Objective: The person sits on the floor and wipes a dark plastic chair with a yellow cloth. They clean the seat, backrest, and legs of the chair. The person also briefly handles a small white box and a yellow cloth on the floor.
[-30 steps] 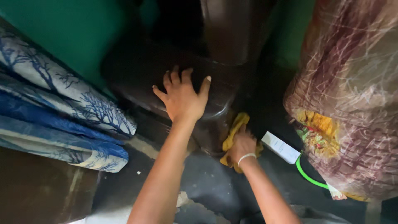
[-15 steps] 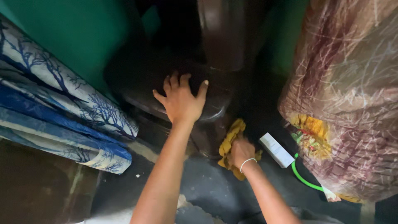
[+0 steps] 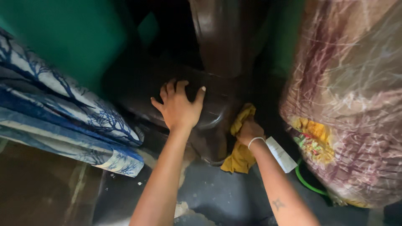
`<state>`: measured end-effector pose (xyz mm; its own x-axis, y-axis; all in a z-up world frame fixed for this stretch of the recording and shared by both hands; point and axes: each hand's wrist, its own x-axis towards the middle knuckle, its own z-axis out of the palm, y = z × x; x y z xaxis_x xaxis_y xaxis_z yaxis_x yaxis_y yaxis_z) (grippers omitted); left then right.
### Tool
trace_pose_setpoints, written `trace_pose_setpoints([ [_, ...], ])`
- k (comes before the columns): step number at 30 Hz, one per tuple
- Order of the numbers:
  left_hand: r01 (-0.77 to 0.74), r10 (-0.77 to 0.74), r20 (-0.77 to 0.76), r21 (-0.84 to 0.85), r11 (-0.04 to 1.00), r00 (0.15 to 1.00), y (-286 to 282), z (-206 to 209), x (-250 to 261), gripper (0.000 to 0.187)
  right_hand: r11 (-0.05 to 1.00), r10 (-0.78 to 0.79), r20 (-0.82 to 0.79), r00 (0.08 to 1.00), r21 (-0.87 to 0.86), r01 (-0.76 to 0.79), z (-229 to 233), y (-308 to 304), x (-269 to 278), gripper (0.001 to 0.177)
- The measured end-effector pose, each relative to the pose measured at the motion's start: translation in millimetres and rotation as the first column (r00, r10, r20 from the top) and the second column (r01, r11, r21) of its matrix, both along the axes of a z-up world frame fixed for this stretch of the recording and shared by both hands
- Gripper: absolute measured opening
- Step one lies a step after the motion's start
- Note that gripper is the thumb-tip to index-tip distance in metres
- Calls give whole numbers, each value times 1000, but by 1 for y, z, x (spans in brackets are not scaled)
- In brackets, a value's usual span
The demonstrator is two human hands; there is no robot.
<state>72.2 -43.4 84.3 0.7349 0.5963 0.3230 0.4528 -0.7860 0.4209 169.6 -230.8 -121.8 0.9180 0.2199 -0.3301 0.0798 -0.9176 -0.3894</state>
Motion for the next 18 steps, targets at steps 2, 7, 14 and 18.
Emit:
trace_pose_setpoints([
  [2, -1, 1, 13, -11, 1000, 1000, 0, 1, -1, 59, 988, 153, 45, 987, 8, -153, -6, -8, -19, 62],
  [7, -7, 6, 33, 23, 1000, 999, 3, -5, -1, 58, 761, 150, 62, 987, 630, -155, 23, -28, -66, 52],
  [14, 2, -2, 38, 2, 1000, 999, 4, -9, -1, 57, 284, -139, 183, 973, 949, -138, 136, 0, -62, 43],
  [18, -4, 3, 46, 28, 1000, 999, 2, -6, 3, 59, 639, -396, 715, 576, 665, -386, 139, 63, -46, 52],
])
